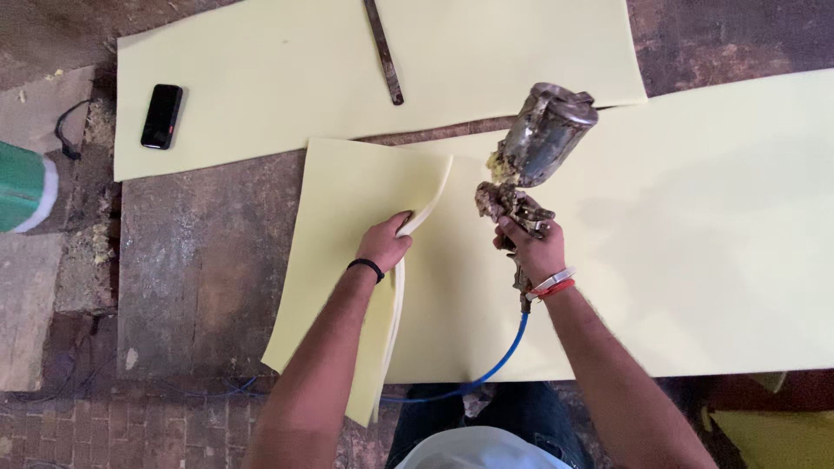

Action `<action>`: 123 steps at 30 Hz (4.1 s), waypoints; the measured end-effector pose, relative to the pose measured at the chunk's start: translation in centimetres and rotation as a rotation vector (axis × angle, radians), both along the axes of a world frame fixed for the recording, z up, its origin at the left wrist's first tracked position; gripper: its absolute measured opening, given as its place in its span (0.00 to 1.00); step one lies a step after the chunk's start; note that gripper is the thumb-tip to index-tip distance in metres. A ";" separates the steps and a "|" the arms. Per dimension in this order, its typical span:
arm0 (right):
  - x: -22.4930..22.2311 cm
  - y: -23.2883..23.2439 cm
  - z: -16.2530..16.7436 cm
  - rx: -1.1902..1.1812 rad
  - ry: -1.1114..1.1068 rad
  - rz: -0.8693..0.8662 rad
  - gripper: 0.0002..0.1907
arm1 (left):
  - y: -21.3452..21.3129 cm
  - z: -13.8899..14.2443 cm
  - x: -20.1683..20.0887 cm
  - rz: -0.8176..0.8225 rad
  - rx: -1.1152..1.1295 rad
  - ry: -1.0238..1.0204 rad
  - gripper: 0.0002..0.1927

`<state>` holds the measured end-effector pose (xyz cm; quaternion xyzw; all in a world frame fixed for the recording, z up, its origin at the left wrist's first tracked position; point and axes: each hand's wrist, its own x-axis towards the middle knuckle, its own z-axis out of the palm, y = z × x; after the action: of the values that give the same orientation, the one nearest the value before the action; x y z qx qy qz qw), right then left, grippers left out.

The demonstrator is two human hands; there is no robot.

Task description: The person sprays adhesive onto foam sheets with a spray gun, lays a fabric sheet over the sprayed foam, and presses it flat. They then fold and stack the laminated foam sheets on the workbench and reposition the spray gun.

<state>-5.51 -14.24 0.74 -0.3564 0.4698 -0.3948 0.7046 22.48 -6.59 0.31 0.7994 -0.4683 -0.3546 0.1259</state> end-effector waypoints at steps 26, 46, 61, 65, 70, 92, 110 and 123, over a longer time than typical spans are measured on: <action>-4.1 8.4 0.5 0.070 -0.119 0.115 0.27 | 13.2 -2.7 -9.5 -0.109 -0.084 -0.639 0.49; -3.6 11.5 -1.2 -0.011 -0.035 -0.045 0.22 | 13.7 -0.2 -4.0 -0.148 -0.015 -0.117 0.40; -6.8 15.0 -0.4 0.139 -0.101 0.250 0.13 | 24.3 0.0 -9.8 -0.033 -0.077 -0.572 0.43; -6.7 17.0 -0.1 0.134 -0.100 0.252 0.14 | 23.4 0.7 -7.5 -0.110 0.000 -0.355 0.38; -5.4 19.7 0.6 0.119 -0.042 0.169 0.22 | 22.5 2.0 -4.5 -0.036 0.119 -0.097 0.35; -5.1 29.9 0.6 -0.020 -0.009 0.014 0.17 | 30.8 4.0 -6.2 -0.365 -0.272 -0.408 0.40; -4.2 37.2 1.7 -0.057 0.043 -0.041 0.08 | 29.1 -3.2 -2.4 -0.191 -0.284 0.084 0.25; -3.9 35.1 0.7 -0.077 0.109 -0.244 0.15 | 28.9 -3.5 -0.4 -0.121 -0.289 0.298 0.23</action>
<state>-9.39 20.88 1.45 -0.3445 0.5317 -0.4753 0.6105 22.05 22.34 -3.20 0.6822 -0.5376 -0.4051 0.2854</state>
